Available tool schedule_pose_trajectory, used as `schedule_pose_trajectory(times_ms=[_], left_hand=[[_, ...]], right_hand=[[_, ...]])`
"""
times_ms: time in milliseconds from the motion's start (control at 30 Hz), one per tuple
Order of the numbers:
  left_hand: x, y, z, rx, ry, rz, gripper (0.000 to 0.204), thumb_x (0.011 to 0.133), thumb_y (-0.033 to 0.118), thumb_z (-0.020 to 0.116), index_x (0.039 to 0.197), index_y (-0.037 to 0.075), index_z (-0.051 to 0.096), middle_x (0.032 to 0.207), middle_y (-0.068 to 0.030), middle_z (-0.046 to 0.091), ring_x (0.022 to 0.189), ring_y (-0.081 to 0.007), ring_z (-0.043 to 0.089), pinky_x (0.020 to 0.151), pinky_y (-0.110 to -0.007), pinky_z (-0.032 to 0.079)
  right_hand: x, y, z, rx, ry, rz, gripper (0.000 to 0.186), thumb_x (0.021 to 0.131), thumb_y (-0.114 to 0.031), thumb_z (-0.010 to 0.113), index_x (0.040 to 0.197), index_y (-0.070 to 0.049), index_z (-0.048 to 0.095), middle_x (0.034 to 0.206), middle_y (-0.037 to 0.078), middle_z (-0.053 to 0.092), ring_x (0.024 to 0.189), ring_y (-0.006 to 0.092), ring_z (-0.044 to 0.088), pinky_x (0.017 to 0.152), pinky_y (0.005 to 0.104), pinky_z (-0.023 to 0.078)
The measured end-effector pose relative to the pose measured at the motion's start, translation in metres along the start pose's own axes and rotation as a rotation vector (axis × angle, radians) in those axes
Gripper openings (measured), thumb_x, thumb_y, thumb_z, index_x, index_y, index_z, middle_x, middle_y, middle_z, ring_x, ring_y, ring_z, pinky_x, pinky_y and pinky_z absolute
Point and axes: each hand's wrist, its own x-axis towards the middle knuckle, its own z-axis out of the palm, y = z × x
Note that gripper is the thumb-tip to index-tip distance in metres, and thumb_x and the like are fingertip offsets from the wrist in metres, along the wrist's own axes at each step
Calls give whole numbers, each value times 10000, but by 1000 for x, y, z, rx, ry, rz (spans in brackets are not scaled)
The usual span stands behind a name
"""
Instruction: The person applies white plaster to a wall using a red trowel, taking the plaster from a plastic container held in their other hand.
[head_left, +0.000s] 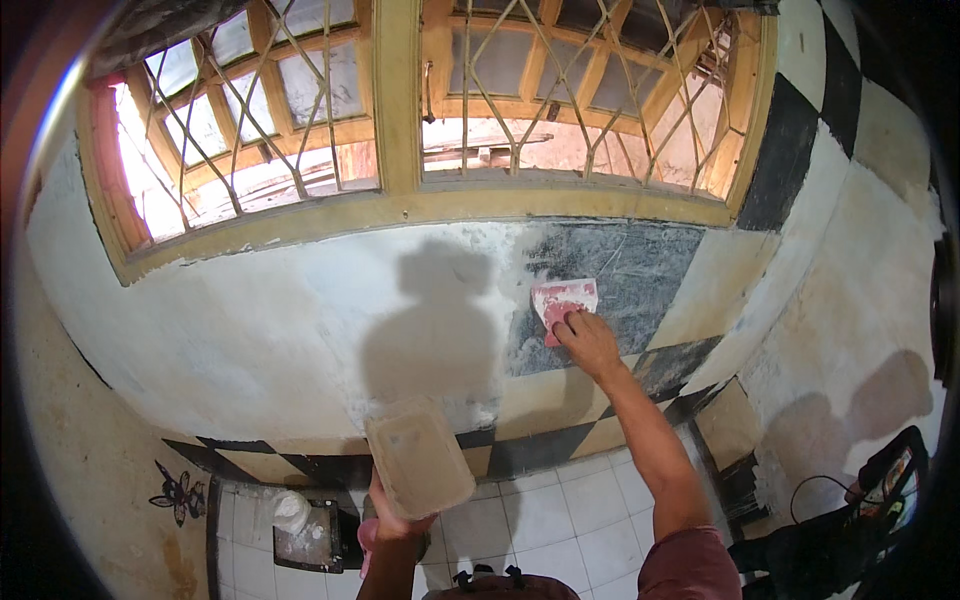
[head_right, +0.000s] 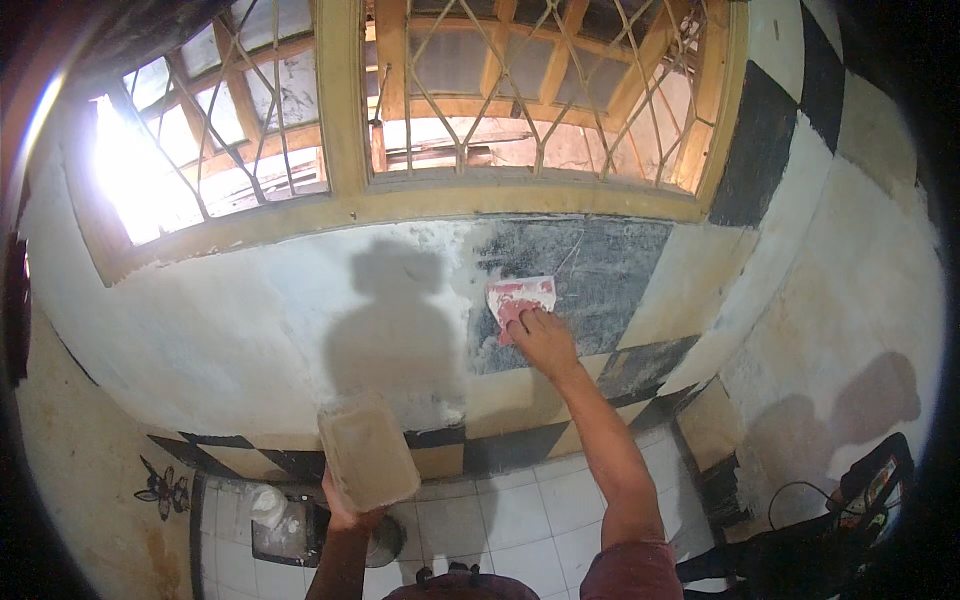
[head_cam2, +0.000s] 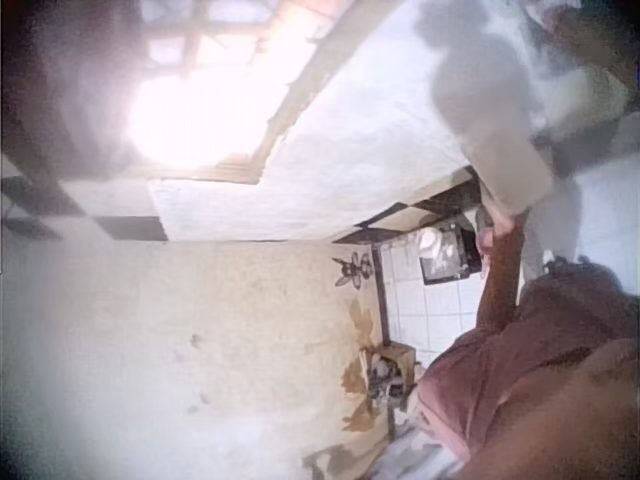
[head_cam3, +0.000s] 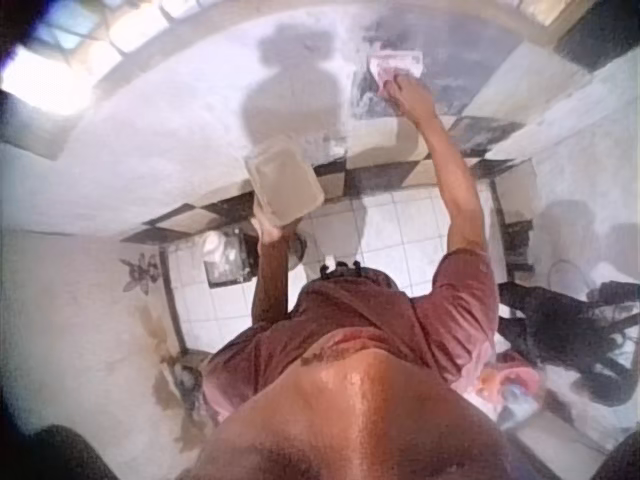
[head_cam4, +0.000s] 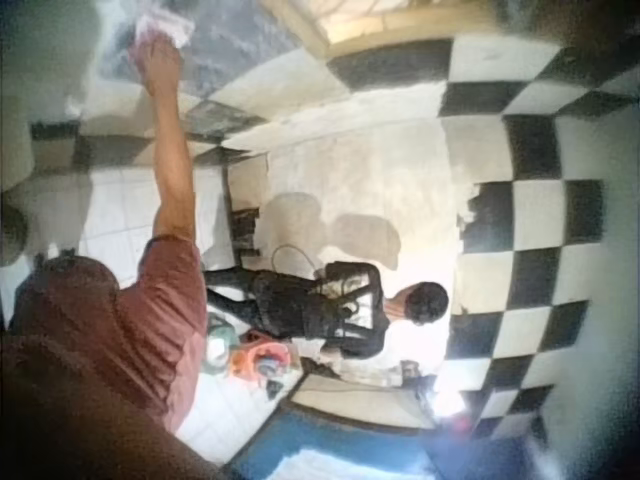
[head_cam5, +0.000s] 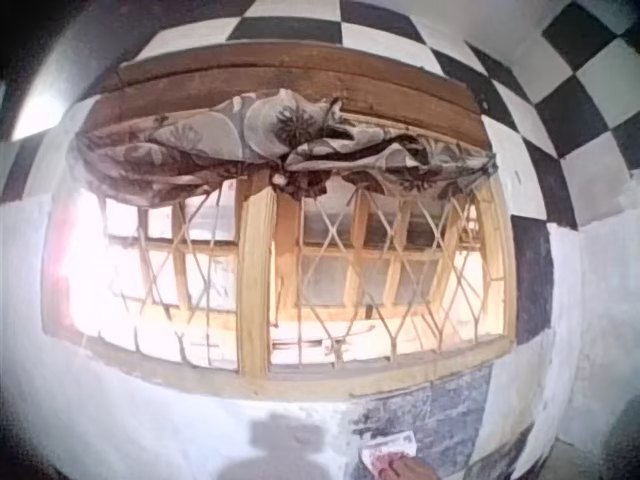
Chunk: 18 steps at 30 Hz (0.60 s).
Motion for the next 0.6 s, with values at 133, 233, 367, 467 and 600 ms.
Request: schedule_pose_trajectory(times_ms=[133,233,367,467,600], left_hand=[[7,-9,-14,-162,-13,-87,506,968,473,358,1337,161,508,1260,-47,593,1139,-286,585,935,-490,489],[10,-17,-19,-192,-6,-125,545,962,495,349,1362,146,473,1285,-74,569,1149,-295,580,937,-501,494],[9,-12,-26,-200,-16,-72,606,947,551,333,1384,149,451,1310,-86,553,1161,-303,575,950,-513,486],[9,-11,-23,-211,11,-74,614,948,562,321,1385,151,451,1318,-77,550,1159,-303,579,947,-520,486],[12,-22,-27,-148,-25,-112,610,946,562,330,1380,153,459,1315,-67,555,1154,-295,580,941,-506,492]], right_hand=[[42,-2,-24,-49,100,38,155,744,-116,596,894,-104,558,875,89,529,820,277,584,659,406,483],[56,4,-18,-14,-45,19,152,765,-112,583,916,-97,568,885,101,539,832,280,587,642,398,483],[45,-29,7,16,-5,-65,172,760,-128,590,928,-90,576,896,101,547,812,288,577,646,398,478],[57,-35,-5,-25,43,2,182,751,-146,598,925,-96,582,924,90,555,845,277,572,652,394,478],[40,-4,6,-96,-108,45,177,749,-151,597,919,-101,590,958,80,558,906,272,565,670,409,477]])
